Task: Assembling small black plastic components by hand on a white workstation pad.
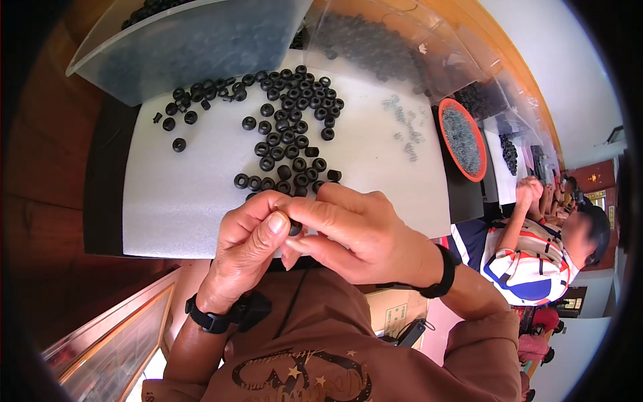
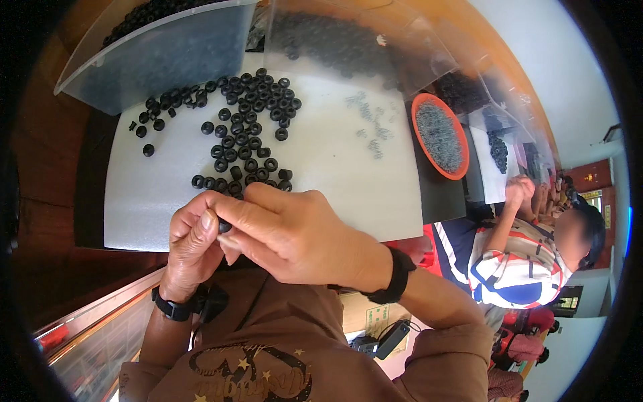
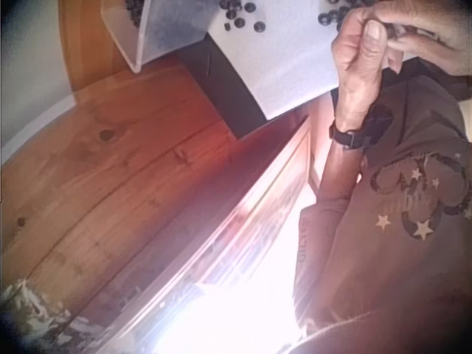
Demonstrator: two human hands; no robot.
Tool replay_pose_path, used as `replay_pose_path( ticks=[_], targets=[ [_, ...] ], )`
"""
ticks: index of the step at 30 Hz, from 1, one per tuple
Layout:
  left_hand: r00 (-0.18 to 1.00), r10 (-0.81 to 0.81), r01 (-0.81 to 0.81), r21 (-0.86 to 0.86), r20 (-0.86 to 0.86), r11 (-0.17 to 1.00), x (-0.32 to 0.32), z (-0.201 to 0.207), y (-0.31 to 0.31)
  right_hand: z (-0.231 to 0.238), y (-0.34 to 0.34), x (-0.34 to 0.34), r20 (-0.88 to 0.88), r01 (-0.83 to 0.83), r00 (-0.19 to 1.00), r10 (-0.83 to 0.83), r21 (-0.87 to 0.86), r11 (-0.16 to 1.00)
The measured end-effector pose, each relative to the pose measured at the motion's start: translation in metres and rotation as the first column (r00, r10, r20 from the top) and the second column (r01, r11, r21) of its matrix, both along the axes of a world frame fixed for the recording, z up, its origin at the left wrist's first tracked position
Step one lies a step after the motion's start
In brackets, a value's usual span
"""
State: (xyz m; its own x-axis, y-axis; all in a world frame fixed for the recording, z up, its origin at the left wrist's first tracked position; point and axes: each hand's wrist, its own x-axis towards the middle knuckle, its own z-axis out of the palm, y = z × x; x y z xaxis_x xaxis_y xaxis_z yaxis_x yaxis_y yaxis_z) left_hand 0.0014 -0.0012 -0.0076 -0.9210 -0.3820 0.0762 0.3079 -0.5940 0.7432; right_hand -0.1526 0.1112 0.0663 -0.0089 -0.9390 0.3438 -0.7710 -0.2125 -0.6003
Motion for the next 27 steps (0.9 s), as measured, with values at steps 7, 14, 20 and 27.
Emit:
replay_pose_path(
  ticks=[7,14,20,27],
  targets=[
    [1.000,0.019,-0.019,-0.038,-0.005,0.999,0.000,-0.003,0.003,0.021,0.000,-0.112,-0.286,0.368,0.898,-0.334,0.072,0.927],
    [1.000,0.018,-0.018,-0.078,0.003,0.997,0.000,-0.001,0.003,-0.001,-0.008,-0.183,-0.719,0.501,0.654,-0.237,0.176,0.847],
    [1.000,0.013,-0.014,-0.047,-0.015,0.999,0.001,-0.001,0.003,-0.014,-0.022,-0.185,-0.831,0.518,0.540,-0.135,0.201,0.831],
    [1.000,0.004,-0.005,-0.061,-0.006,0.998,0.001,0.001,0.003,0.001,-0.023,-0.165,-0.678,0.466,0.713,-0.180,0.265,0.844]
  ],
)
